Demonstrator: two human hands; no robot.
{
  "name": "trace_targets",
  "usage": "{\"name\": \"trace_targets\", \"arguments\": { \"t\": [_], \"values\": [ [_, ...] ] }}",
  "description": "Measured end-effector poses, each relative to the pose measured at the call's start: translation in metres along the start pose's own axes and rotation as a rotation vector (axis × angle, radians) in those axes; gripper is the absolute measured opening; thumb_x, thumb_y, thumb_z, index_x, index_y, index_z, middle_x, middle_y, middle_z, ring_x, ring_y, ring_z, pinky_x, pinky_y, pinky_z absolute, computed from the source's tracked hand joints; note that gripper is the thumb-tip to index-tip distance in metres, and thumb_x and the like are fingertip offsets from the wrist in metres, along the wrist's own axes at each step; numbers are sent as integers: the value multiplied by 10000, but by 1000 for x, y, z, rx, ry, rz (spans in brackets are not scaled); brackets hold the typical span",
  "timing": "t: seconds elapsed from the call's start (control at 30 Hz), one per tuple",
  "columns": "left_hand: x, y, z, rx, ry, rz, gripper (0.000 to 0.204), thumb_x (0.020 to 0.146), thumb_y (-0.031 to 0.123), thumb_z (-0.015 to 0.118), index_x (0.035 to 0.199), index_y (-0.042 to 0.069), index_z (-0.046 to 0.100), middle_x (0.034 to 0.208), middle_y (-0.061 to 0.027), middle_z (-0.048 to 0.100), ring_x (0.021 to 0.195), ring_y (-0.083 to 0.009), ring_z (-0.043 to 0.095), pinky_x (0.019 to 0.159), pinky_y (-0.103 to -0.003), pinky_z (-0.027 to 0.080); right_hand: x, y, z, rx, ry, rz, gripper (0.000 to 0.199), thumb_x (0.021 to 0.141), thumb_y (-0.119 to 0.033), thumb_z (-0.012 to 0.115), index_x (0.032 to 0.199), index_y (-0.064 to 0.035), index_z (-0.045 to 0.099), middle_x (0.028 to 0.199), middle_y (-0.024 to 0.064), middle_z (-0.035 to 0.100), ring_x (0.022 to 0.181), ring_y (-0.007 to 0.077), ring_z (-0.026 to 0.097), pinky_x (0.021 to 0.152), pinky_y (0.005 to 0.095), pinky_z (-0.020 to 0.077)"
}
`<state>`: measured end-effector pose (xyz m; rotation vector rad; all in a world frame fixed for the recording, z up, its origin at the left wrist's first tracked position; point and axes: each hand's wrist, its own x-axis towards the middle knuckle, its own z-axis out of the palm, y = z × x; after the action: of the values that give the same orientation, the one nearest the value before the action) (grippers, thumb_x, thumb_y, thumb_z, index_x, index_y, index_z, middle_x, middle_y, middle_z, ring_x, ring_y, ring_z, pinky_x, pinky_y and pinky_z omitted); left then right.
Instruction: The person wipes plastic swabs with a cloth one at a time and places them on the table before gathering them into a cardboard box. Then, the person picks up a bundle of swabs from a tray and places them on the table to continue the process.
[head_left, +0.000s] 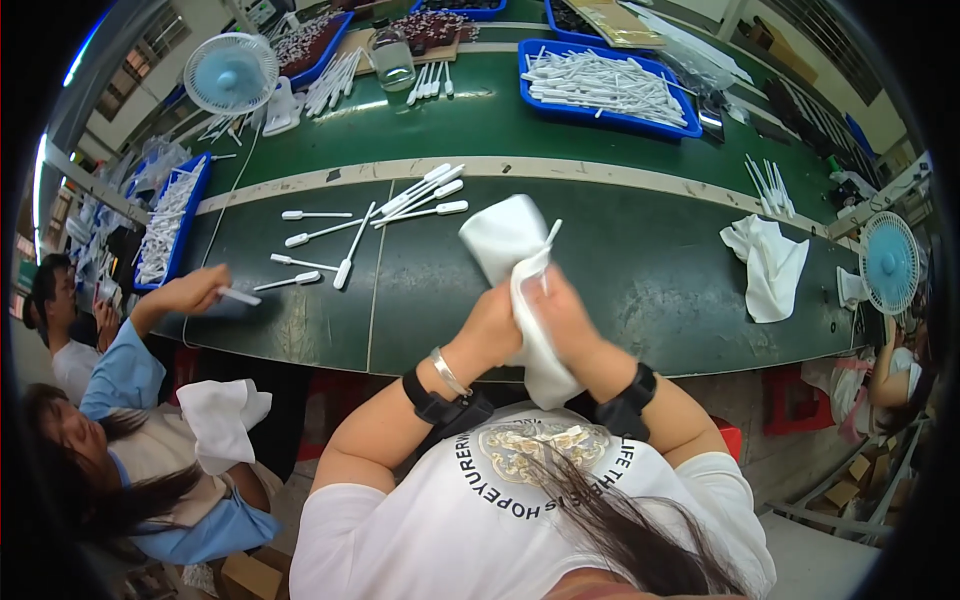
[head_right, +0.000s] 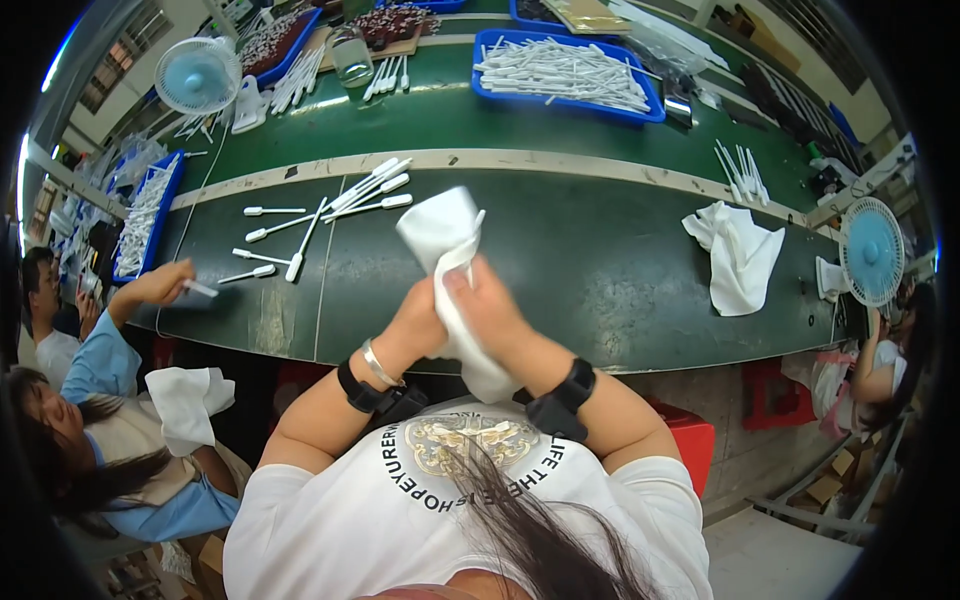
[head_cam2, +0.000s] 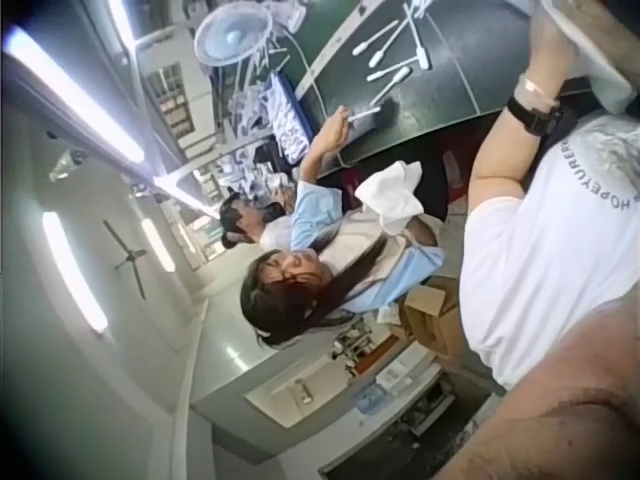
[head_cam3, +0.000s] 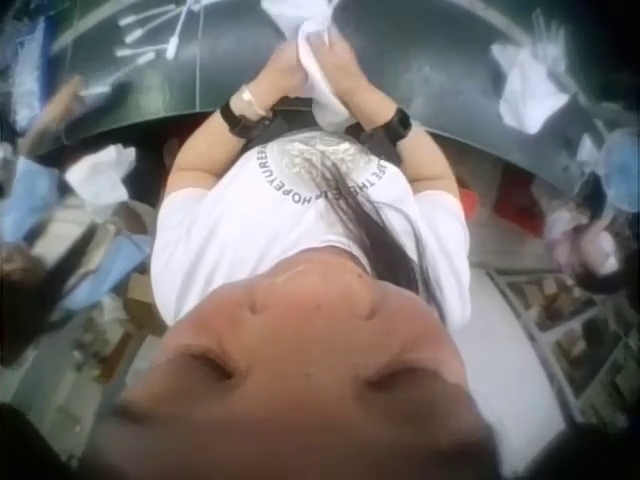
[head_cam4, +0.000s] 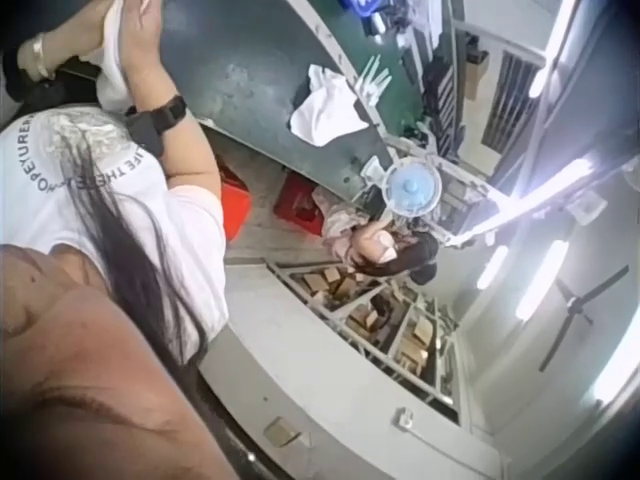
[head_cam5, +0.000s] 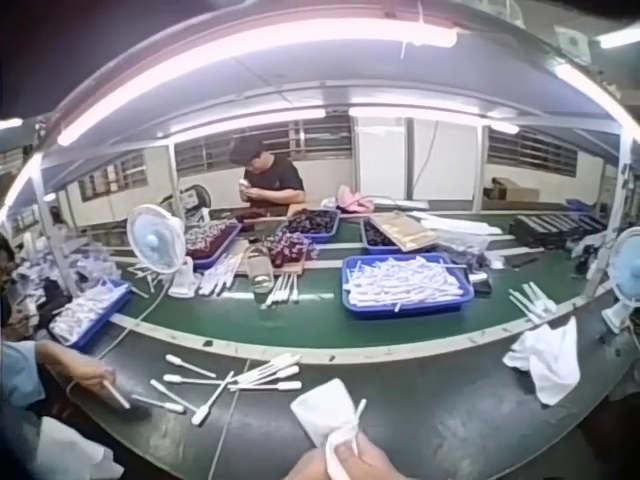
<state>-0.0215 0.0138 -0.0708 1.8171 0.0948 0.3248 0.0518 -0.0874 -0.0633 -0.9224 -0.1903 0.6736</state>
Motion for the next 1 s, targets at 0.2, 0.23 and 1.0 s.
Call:
{"name": "trace_targets", "arguments": {
  "t": [0.2, 0.23, 1.0],
  "values": [
    [-11, 3, 5, 53, -67, 53, 179, 888, 84, 399, 1029, 25, 493, 829, -159, 600, 767, -295, 598, 690, -350, 455, -8, -6, 2, -305, -158, 2, 233, 929, -202, 419, 1049, -19, 500, 895, 26, 566, 795, 85, 531, 719, 228, 454],
    [-12, 8, 5, 22, -42, 21, 177, 892, 91, 401, 1030, 22, 489, 835, -155, 600, 765, -283, 598, 688, -346, 455, -7, -10, 3, -303, -155, -1, 233, 929, -202, 419, 1049, -19, 500, 895, 26, 566, 795, 85, 531, 719, 228, 454],
    [-10, 49, -52, 304, -230, -93, 184, 839, 143, 571, 967, 12, 575, 774, -61, 607, 641, -115, 560, 560, -257, 448, -12, -59, -47, -1503, -94, -525, 218, 907, -179, 488, 973, 11, 570, 765, -4, 611, 667, 77, 556, 567, 245, 449]
  ]
}}
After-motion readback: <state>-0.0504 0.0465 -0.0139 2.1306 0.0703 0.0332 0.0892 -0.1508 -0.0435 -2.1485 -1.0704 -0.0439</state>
